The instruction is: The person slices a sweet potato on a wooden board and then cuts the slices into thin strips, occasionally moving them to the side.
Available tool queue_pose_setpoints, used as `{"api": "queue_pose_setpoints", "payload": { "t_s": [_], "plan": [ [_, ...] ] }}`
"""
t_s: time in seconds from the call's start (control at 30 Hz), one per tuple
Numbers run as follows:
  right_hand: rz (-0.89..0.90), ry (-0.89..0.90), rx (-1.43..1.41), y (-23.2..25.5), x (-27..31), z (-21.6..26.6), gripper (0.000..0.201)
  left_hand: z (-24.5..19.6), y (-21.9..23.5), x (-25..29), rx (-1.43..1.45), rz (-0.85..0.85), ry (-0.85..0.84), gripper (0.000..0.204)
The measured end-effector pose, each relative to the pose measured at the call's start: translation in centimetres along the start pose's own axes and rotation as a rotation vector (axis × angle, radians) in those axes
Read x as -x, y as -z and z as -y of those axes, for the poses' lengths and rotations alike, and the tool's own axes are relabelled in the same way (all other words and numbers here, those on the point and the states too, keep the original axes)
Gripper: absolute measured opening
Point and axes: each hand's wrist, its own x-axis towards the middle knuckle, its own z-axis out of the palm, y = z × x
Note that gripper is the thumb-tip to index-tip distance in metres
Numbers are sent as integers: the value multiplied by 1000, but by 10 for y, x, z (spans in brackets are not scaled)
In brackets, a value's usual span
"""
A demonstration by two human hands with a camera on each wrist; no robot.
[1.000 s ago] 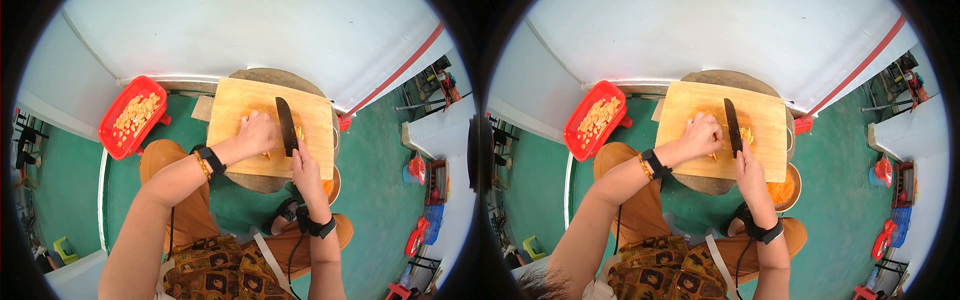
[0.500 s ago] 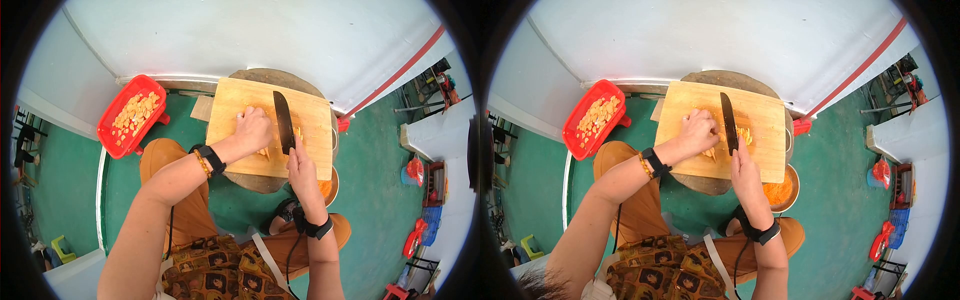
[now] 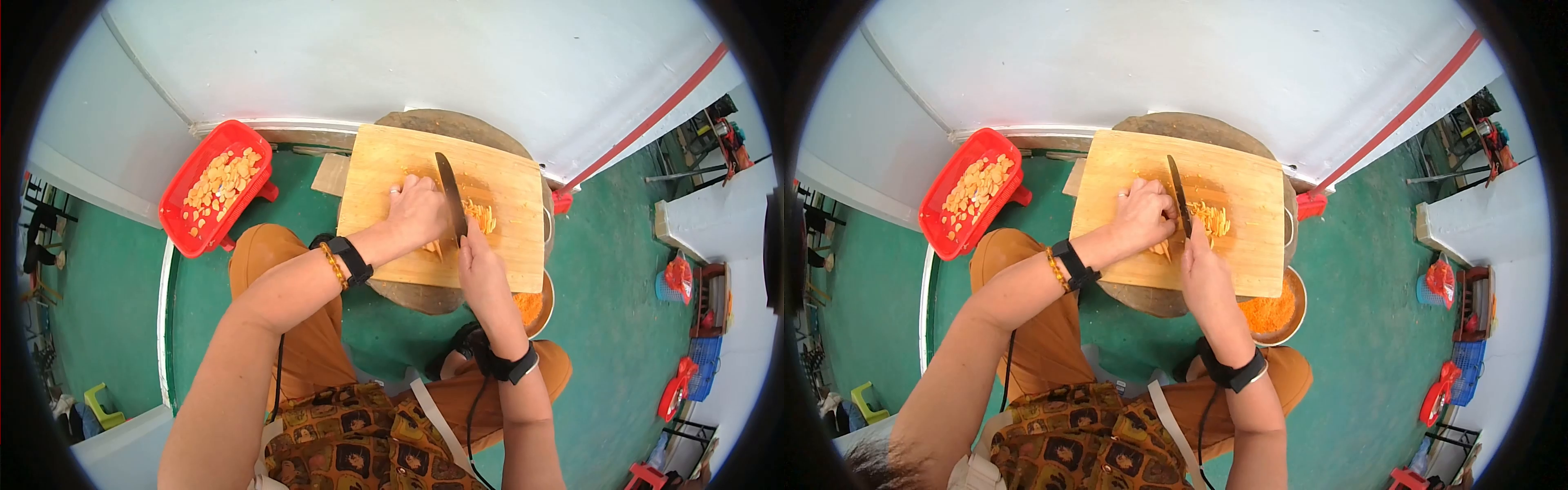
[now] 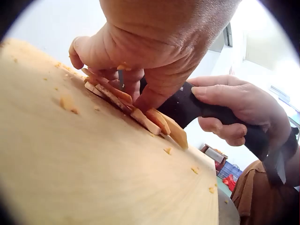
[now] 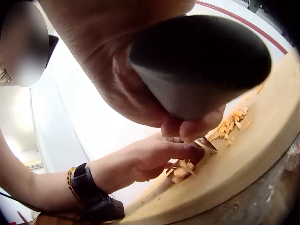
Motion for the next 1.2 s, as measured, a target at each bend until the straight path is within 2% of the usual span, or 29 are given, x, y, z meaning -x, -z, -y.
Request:
{"api": "queue_pose_setpoints", "payload": {
  "t_s": [0.07,0.17,0.27,0.37,0.47,0.57,0.67,0.77,0.87,0.97,1.07,1.2],
  "plan": [
    [-33,33,2,-6,-5,-3,41,2,-2,-1,15,0,-18,5],
    [-15,-9,-36,-8,-15,-5,42,1,0,-2,-11,11,-12,3],
    [48,-162,-182,-1,-19,-8,43,1,1,-1,-15,-10,-19,2],
    [-19,-98,-190,5,-15,2,43,1,3,0,-20,9,-13,3],
    [-5,-144,-210,11,-13,15,43,-1,7,0,-53,48,-16,5],
    [85,-218,-98,10,-16,14,42,-1,4,-1,-29,23,-7,4],
    [78,-124,-47,1,-18,-1,42,-5,11,-1,3,54,18,4],
    [-37,-8,-144,-7,-18,-14,42,-3,11,-1,11,50,0,4],
    [28,-146,-185,12,-18,15,42,2,4,0,4,15,-24,5],
    [24,-174,-198,12,-19,16,42,3,5,0,-7,26,-35,5],
    [20,-81,-63,-7,-20,-10,42,0,9,-1,5,45,-4,5],
    [14,-104,-141,-6,-22,-7,43,3,12,0,6,45,-22,4]
  ]
}}
